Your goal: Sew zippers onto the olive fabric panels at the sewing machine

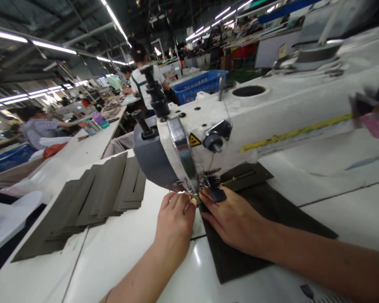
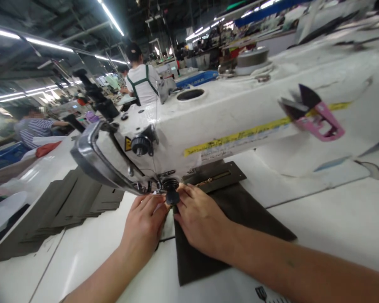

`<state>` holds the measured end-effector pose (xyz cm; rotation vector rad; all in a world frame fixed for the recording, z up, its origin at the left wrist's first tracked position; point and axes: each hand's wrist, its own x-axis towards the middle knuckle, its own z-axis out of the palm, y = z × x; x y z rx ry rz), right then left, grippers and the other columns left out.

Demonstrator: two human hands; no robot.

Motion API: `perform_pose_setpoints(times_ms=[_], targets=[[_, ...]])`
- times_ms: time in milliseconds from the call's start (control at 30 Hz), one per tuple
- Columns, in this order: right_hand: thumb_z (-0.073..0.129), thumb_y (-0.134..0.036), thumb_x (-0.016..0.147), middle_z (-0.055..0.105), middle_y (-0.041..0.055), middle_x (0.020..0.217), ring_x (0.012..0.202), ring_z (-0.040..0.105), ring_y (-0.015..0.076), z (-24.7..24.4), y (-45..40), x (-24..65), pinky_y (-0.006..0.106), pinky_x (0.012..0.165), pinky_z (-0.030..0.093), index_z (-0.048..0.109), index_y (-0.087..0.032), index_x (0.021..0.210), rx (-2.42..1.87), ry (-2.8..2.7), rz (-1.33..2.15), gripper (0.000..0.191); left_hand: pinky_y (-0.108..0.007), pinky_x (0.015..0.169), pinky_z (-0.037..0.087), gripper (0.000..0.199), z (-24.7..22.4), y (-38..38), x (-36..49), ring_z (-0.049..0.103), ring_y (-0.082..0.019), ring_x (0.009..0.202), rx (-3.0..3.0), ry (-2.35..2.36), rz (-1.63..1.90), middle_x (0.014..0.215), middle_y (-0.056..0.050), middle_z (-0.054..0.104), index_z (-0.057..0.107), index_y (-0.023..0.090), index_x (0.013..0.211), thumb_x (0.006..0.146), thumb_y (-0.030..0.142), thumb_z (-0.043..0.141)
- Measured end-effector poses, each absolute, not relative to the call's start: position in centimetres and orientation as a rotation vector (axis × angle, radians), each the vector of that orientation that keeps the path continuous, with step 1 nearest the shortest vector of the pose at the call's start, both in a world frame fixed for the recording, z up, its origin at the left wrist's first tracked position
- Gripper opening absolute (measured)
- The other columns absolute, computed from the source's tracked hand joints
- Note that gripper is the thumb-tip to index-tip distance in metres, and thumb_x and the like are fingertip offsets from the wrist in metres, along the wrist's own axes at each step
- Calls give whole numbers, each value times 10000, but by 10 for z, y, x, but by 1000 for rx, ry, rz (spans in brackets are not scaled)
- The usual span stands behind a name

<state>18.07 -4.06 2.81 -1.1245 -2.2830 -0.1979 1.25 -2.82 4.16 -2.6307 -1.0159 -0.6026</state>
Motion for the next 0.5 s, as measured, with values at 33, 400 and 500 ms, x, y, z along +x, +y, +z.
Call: perform_pose_setpoints(times_ms=[33,400,500], targets=[[410,-142,824,641,172,1031,985,577,263,27,-41,181,421,847,489,604,-59,1061,-1125,-2286,-195,317,-380,740,479,214,41,-29,13,582,-218,840,-2638,-1027,-604,890,-99,621,610,129,848,921,127,409],[416,-151,842,635,179,1031,970,578,285,17,-36,181,455,863,475,587,-51,1069,-1124,-2319,-103,302,-367,705,472,175,31,-25,10,570,-203,790,-2597,-1057,-682,864,-85,617,592,140,823,904,126,438],[425,-138,834,632,165,1050,972,579,276,18,-35,180,456,859,478,569,-65,1107,-1090,-2296,-105,317,-365,689,470,156,30,-23,10,566,-202,765,-2580,-1057,-726,823,-78,612,591,136,804,880,102,459]])
